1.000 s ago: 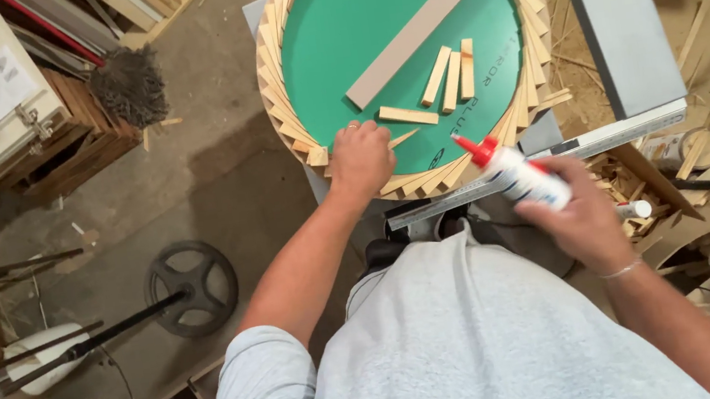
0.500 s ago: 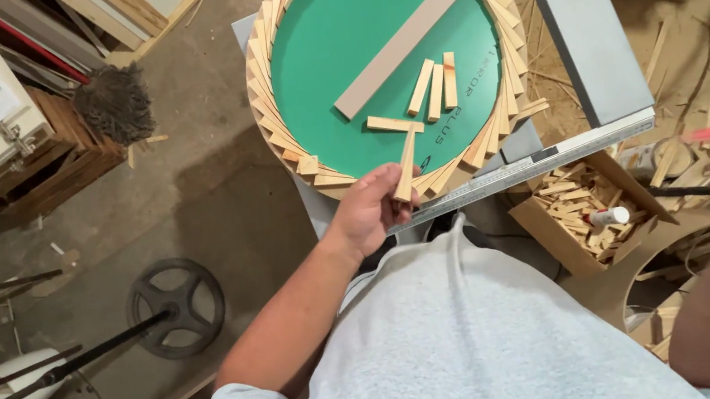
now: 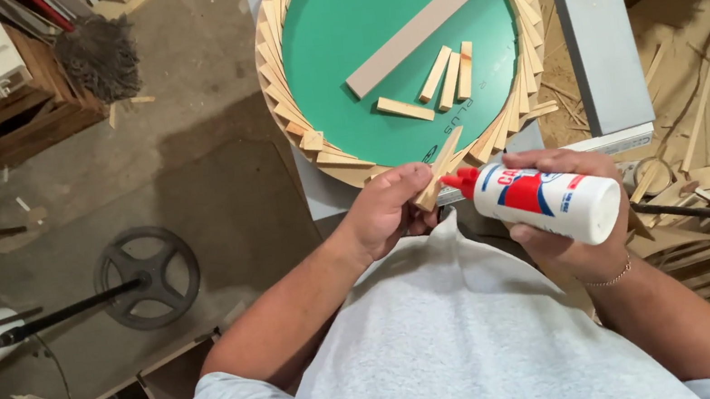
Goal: Gluing small wooden slats around a circular frame to create a decorative border
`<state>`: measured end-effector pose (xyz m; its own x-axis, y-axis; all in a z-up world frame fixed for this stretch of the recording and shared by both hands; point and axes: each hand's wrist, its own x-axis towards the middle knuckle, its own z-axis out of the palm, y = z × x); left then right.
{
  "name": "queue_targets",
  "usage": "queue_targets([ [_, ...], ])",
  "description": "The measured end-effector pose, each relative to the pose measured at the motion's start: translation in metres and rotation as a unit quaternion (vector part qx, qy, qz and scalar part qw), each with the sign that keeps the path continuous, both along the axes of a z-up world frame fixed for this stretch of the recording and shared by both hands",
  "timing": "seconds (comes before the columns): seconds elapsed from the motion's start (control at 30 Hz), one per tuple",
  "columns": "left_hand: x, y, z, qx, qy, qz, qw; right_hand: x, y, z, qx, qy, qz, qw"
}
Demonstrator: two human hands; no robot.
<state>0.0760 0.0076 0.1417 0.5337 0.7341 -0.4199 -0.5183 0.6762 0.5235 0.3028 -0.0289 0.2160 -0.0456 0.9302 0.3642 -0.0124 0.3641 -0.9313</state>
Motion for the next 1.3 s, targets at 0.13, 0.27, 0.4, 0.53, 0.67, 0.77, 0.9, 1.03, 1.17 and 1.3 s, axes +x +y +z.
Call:
queue_targets([
  [0.13,-0.001,0.0,-0.002,0.008,0.025,-0.004,1.0,-0.007,-0.001,0.021,-0.024,-0.055,0.048,0.997],
  [0.27,0.0,0.002,-0.009,0.006,0.024,-0.017,1.0,-0.001,0.01,0.012,0.001,-0.054,0.03,0.998],
  [0.4,0.0,0.002,0.0,0.001,0.019,-0.013,1.0,-0.007,0.002,0.026,-0.02,-0.062,0.046,0.997],
  [0.53,0.0,0.004,-0.009,0.003,0.027,-0.015,1.0,-0.004,0.011,0.022,-0.007,-0.069,0.042,0.997],
  [0.67,0.002,0.006,-0.012,0.011,0.04,-0.026,0.999,-0.003,0.016,0.021,-0.007,-0.06,0.046,0.997],
  [0.77,0.001,0.009,0.005,0.012,0.038,-0.021,0.999,-0.008,0.009,0.03,-0.026,-0.072,0.061,0.995],
  [0.9,0.0,0.008,-0.014,0.009,0.038,-0.028,0.999,-0.005,0.02,0.019,-0.012,-0.049,0.03,0.998],
  [1.03,-0.001,0.01,-0.007,-0.004,0.03,-0.017,0.999,-0.01,0.019,0.028,-0.015,-0.077,0.042,0.996],
  [1.17,0.0,0.011,-0.007,0.001,0.031,-0.018,0.999,-0.008,0.022,0.017,-0.018,-0.059,0.037,0.997],
  [1.3,-0.008,0.018,0.012,-0.02,0.083,-0.069,0.994,-0.006,0.028,0.026,-0.048,-0.084,0.009,0.995],
])
